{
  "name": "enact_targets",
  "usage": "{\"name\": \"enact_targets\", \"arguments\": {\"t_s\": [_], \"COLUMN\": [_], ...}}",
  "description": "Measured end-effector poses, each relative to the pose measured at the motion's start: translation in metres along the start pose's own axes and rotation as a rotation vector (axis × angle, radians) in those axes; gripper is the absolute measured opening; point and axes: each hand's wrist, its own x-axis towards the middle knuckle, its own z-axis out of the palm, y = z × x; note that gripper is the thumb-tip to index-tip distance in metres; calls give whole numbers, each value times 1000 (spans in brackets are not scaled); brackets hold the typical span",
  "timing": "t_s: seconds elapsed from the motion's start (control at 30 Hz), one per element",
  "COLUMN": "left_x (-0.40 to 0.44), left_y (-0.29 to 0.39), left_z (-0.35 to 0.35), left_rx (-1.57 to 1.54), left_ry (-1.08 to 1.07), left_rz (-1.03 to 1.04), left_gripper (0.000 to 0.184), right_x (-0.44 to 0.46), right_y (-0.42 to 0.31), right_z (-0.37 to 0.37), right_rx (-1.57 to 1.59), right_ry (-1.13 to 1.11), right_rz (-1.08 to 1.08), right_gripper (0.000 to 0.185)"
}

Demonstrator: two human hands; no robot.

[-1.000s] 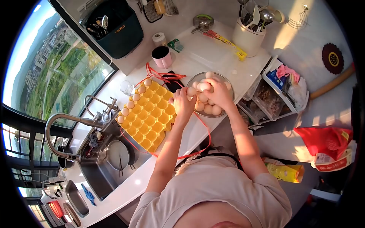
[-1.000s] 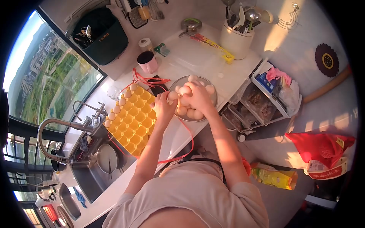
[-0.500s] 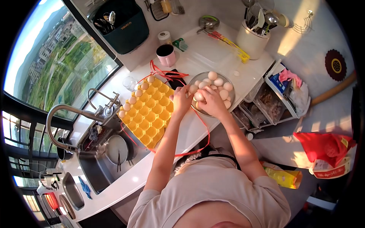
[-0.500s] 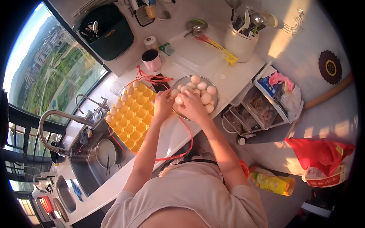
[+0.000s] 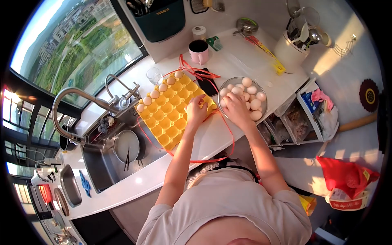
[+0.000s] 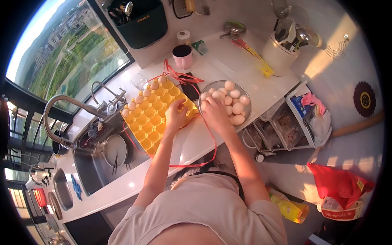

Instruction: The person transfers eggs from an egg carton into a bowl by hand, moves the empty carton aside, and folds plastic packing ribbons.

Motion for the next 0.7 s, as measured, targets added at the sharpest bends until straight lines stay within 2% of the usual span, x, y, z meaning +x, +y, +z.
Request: {"name": "enact_targets", "arguments": {"t_s": [0.1, 0.27, 0.37, 0.5, 0.6, 0.63, 0.7], "left_x": [-5, -8, -9, -7, -5, -3, 0], "left_y": [-12, -25, -38, -70, -104, -118, -137], "left_z": [-9, -38, -62, -99, -126, -138, -153], "left_rx": [-31, -25, -21, 14, 134, 128, 310], "left_ry": [43, 114, 190, 333, 468, 426, 462], "left_rz": [-4, -43, -64, -102, -114, -189, -214], "left_gripper": [32, 30, 28, 27, 27, 33, 36], "right_x": [6, 44, 75, 114, 140, 147, 161], "right_y": [-10, -46, -61, -97, -129, -140, -159], "right_z": [-10, -13, 15, 65, 105, 116, 137], "right_rx": [-93, 95, 181, 357, 423, 432, 449], "right_ry": [-74, 13, -16, -128, -155, -136, -142], "right_rz": [18, -92, -203, -249, -291, -325, -370], "right_gripper": [27, 31, 30, 30, 33, 35, 37]}}
